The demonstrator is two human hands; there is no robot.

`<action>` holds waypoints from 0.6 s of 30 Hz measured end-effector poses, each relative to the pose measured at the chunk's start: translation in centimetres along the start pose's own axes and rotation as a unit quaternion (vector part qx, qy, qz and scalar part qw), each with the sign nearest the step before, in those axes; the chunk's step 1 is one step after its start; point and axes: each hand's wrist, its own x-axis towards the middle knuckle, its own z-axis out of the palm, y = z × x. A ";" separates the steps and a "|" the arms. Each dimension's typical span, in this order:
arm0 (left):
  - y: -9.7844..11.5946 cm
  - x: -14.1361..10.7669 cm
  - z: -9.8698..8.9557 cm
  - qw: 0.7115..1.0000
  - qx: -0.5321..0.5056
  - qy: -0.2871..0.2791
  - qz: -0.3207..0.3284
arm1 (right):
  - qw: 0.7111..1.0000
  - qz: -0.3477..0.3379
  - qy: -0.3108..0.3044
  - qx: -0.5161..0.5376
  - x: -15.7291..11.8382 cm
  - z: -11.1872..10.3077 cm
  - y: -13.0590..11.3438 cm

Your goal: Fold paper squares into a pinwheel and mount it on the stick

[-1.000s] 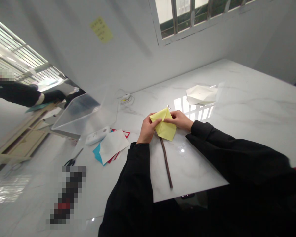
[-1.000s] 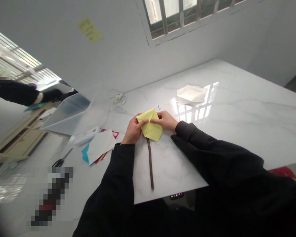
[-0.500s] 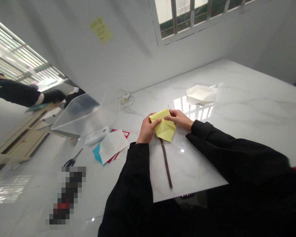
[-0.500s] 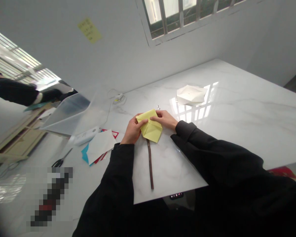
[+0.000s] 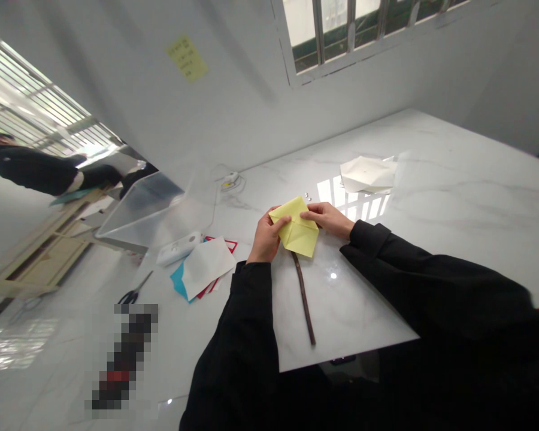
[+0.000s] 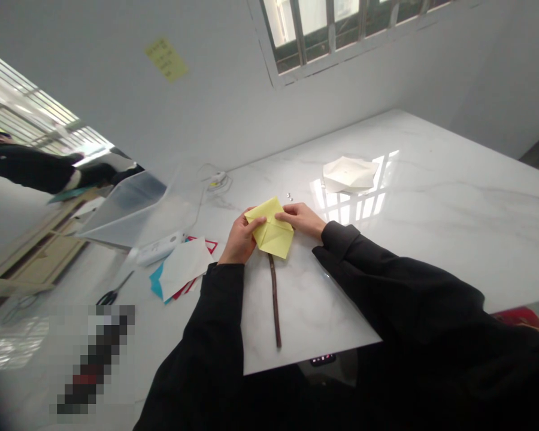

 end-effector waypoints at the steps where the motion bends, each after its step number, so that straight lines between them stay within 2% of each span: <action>1: 0.1 0.0 0.0 1.000 -0.005 0.002 -0.003 | 1.000 0.004 -0.002 -0.008 0.0 -0.1 0.1; 18: 0.0 -0.2 0.1 1.000 0.010 0.003 -0.009 | 0.999 -0.008 0.031 -0.043 -0.3 0.2 -0.2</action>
